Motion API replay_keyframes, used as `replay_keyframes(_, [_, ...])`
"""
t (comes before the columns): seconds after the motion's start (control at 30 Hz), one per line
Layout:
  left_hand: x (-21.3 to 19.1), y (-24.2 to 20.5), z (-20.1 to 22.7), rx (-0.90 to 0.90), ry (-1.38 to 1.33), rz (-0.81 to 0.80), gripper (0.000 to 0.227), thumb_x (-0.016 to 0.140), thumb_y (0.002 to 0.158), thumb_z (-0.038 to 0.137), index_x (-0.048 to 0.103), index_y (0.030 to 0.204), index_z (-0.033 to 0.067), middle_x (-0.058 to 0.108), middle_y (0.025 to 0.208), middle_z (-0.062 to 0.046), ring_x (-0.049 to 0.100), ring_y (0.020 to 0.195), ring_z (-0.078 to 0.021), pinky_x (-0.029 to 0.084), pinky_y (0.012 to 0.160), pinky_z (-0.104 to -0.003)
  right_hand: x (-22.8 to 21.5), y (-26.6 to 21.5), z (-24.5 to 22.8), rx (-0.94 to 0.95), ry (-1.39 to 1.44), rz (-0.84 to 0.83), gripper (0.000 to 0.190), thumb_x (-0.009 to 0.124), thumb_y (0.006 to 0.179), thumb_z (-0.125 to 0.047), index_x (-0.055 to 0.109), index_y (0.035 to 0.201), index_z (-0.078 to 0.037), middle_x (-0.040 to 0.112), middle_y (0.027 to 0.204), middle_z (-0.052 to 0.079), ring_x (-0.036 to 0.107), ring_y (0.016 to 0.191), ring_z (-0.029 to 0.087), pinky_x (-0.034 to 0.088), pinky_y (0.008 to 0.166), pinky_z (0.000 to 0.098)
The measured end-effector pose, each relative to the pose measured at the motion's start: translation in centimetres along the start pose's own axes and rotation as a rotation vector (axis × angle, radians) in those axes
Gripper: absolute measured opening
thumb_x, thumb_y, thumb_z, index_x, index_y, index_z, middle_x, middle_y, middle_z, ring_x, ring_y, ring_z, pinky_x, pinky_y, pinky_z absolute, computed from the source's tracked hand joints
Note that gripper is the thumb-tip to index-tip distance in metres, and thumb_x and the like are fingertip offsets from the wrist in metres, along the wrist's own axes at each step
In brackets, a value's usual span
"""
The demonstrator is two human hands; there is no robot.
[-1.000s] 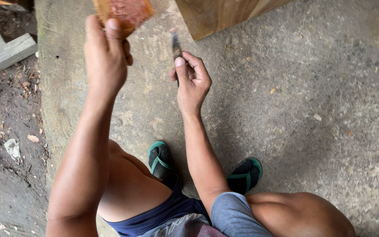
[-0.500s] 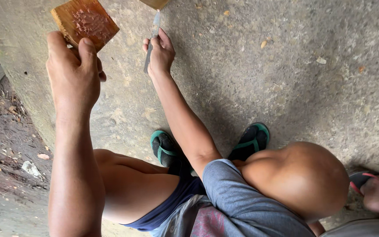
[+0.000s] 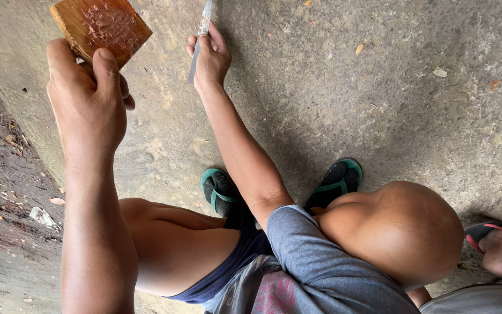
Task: The person squats on a concrete floor and uses a small knife to spread a reddish paste from a wooden block onto the edge of a large wooden plank. The person repeatedly dips the knife into the paste and applies it to the wood surface.
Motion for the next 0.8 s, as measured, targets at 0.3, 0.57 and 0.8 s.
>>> replay_keyframes(0.3, [0.4,0.1,1.6,0.013,-0.003,-0.03,0.015,0.045,0.12,0.014,0.039,0.119,0.0001,0.066,0.077,-0.007,0.066,0.062,-0.0123,0.056,0.055,-0.027,1.1,1.2,2.5,-0.104,-0.116,-0.131,0.042,0.065,0.097,-0.003,0.058,0.138,0.003,0.067,0.116,0.016,0.071,0.083,0.018,0.067,0.064,0.0317])
replay_keyframes(0.57, [1.2,0.0,2.7,0.059,-0.019,-0.044,0.016,0.047,0.125,0.013,0.039,0.12,0.0001,0.066,0.079,-0.008,0.066,0.064,-0.0141,0.054,0.057,-0.029,-2.7,1.5,4.3,-0.104,-0.11,-0.029,0.043,0.066,0.097,-0.002,0.062,0.14,-0.002,0.067,0.113,0.008,0.062,0.067,0.01,0.068,0.078,0.0344])
replay_keyframes(0.8, [1.1,-0.3,3.0,0.065,0.003,-0.051,0.017,0.046,0.124,0.014,0.038,0.121,0.0,0.066,0.08,-0.008,0.067,0.065,-0.0144,0.055,0.057,-0.028,-1.2,1.8,3.6,-0.144,-0.181,-0.021,0.042,0.068,0.096,-0.005,0.063,0.138,-0.008,0.071,0.102,0.006,0.069,0.079,0.01,0.068,0.086,0.0394])
Point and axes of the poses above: each hand's wrist, its own y-axis towards the middle knuckle, its own x-axis out of the palm, z = x × y, the point moved 1 cm from there along y, towards the middle knuckle
